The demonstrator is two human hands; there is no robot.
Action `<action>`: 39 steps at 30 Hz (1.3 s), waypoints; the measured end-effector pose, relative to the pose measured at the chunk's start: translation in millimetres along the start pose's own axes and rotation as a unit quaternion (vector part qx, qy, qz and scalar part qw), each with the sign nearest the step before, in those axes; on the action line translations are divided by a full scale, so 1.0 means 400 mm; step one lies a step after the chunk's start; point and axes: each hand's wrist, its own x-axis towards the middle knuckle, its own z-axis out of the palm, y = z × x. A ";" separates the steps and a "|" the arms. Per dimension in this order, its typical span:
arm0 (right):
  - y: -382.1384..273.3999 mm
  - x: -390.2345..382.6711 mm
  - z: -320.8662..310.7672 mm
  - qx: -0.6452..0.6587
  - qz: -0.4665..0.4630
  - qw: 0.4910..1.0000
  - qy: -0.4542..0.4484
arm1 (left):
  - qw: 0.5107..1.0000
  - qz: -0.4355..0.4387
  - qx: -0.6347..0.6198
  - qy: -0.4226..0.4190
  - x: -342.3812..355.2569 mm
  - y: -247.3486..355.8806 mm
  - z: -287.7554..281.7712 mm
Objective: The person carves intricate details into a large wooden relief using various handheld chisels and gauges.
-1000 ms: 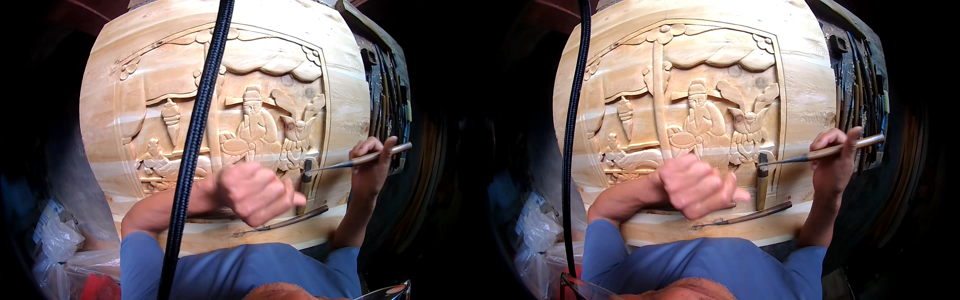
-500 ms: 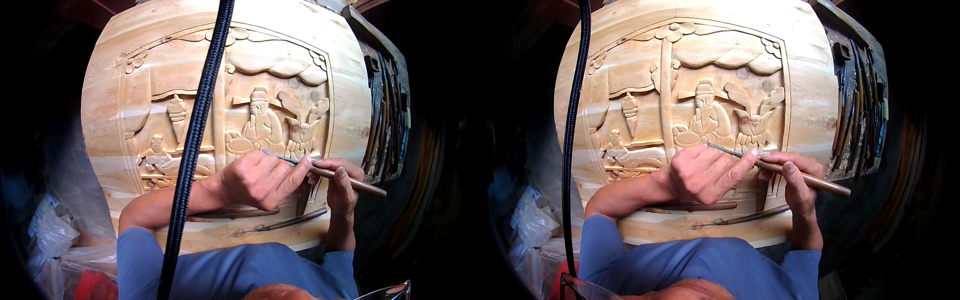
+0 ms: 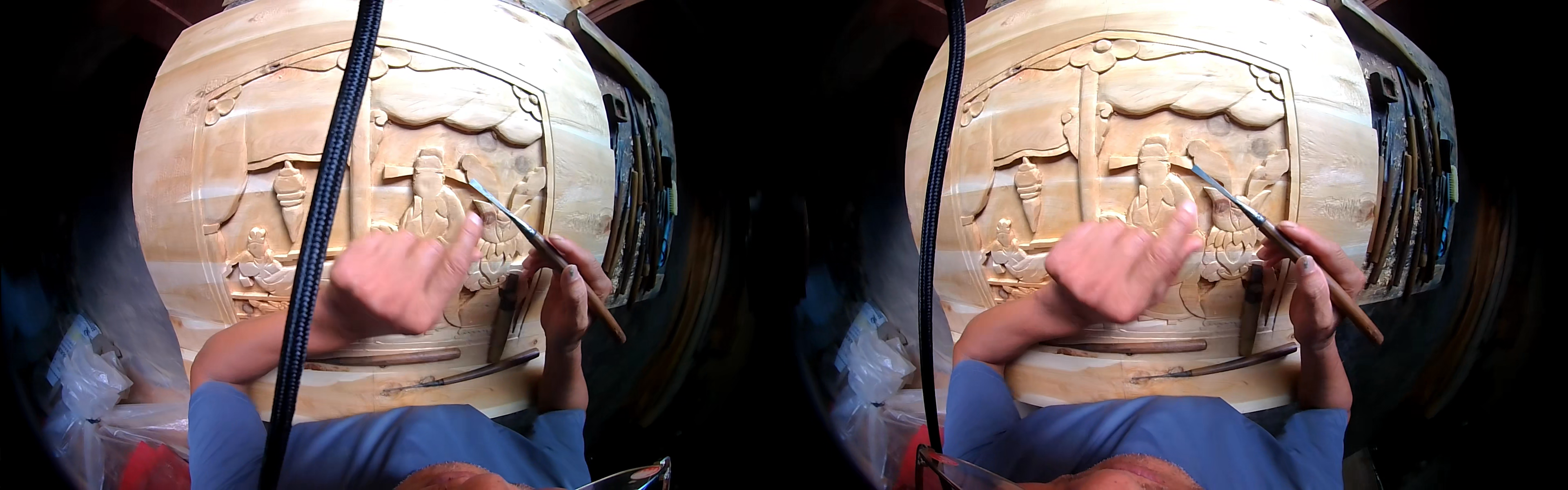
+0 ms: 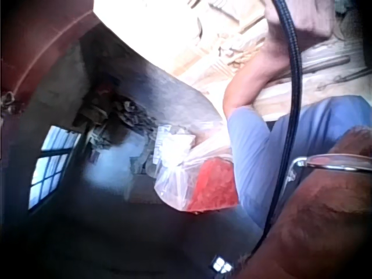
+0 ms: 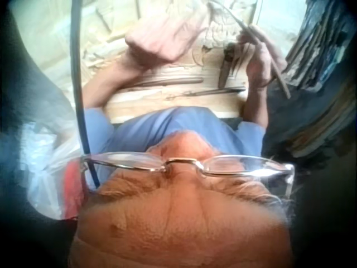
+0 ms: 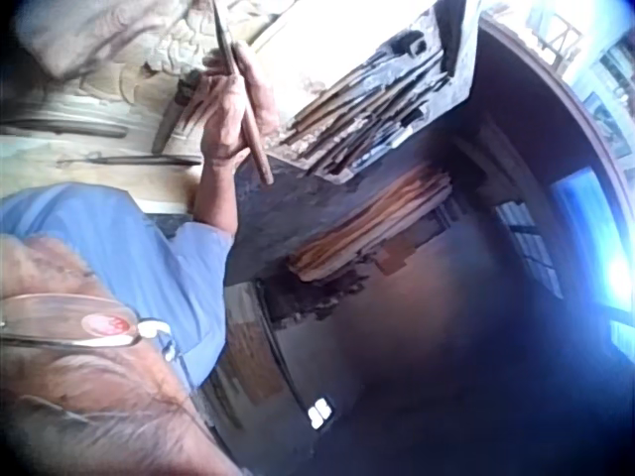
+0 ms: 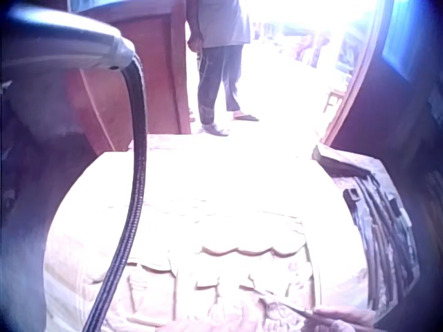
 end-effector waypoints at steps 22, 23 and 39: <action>-0.085 0.097 0.023 -0.106 -0.058 0.991 -0.063 | 0.994 0.052 -0.099 -0.002 -0.043 -0.026 -0.034; -0.083 0.111 0.022 -0.094 -0.098 0.989 -0.058 | 0.995 0.039 -0.094 0.005 -0.039 -0.019 -0.025; -0.219 0.302 0.181 0.229 -0.081 0.949 -0.201 | 0.969 0.086 -0.226 0.054 -0.093 0.061 0.033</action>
